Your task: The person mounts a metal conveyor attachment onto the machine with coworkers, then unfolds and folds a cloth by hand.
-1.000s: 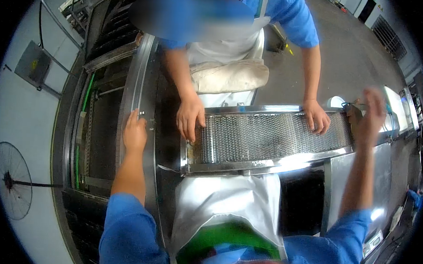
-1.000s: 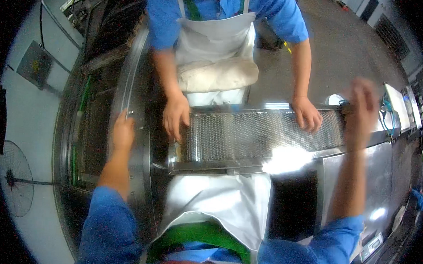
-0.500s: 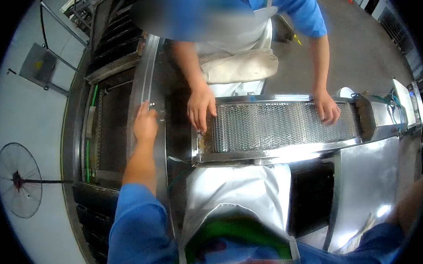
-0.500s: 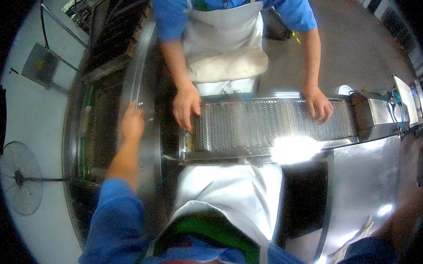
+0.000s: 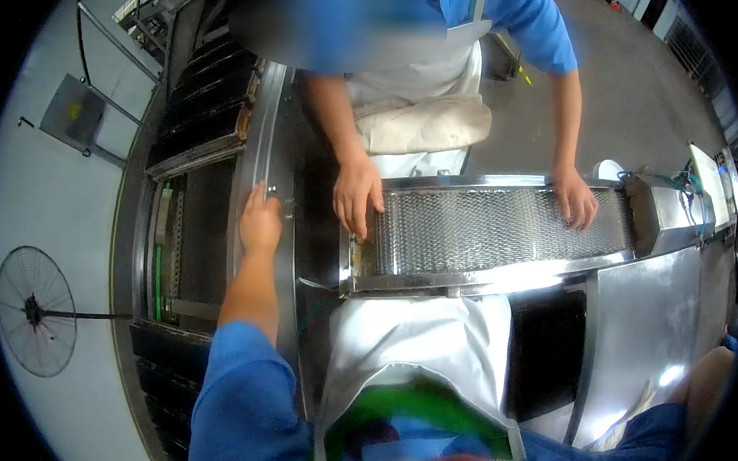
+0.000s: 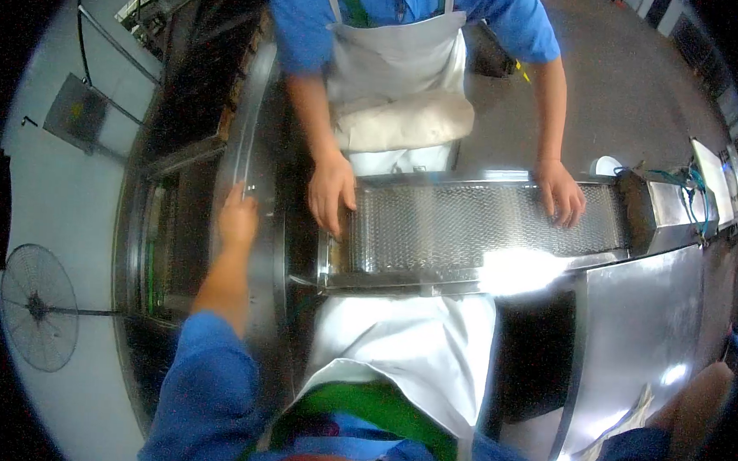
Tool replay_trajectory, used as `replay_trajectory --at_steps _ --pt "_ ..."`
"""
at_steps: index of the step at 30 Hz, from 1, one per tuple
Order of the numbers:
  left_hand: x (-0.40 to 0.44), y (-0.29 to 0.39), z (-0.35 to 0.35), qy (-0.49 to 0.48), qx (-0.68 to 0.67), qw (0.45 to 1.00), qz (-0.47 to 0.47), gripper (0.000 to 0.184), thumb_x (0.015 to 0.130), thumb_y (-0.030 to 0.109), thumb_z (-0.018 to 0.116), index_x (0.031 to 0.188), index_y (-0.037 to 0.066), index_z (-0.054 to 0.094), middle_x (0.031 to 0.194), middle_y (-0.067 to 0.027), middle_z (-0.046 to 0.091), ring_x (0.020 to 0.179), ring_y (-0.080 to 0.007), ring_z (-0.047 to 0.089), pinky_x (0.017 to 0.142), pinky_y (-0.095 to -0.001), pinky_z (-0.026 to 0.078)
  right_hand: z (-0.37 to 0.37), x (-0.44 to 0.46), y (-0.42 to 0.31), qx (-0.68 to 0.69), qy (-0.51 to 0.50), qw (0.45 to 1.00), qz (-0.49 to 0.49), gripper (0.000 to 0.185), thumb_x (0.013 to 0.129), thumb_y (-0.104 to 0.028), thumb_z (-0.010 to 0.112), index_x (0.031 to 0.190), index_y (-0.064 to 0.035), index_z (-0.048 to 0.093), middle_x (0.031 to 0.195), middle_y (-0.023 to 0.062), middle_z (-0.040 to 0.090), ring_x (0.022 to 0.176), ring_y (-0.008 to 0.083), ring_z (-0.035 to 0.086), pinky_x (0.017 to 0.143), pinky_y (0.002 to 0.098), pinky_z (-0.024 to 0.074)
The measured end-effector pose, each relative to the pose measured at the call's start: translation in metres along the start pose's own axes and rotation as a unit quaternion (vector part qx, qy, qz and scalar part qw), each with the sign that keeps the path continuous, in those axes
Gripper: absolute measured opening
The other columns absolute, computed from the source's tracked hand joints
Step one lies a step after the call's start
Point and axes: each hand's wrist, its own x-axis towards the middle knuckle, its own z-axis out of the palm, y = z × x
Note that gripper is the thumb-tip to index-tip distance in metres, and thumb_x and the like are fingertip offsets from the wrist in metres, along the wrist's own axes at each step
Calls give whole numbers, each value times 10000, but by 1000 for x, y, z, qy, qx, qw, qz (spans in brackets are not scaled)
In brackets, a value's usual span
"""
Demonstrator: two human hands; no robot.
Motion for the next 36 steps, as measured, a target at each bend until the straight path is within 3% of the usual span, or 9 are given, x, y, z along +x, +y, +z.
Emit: replay_trajectory --at_steps 20,28,36 --pt "-2 4 -12 -27 -32 999 -7 71 806 53 577 787 59 645 1340 -148 509 1251 -304 474 976 -389 439 15 22 -18 110 40 987 -109 549 930 -477 412 1246 -47 544 1306 173 512 1254 336 421 1073 566 215" --pt "2 2 -11 -41 -18 999 -21 72 815 69 575 793 67 644 1375 -125 479 1275 -294 451 998 -377 428 18 -3 -30 129 116 969 -176 579 925 -499 404 1250 -40 542 1318 179 505 1268 352 405 1079 594 187" --pt "-1 -1 2 -24 -8 1000 -1 80 781 45 610 803 94 668 1340 -121 513 1238 -292 484 970 -390 453 5 -23 -60 114 122 973 -157 609 919 -520 395 1255 -33 539 1330 184 498 1283 369 389 1086 623 159"
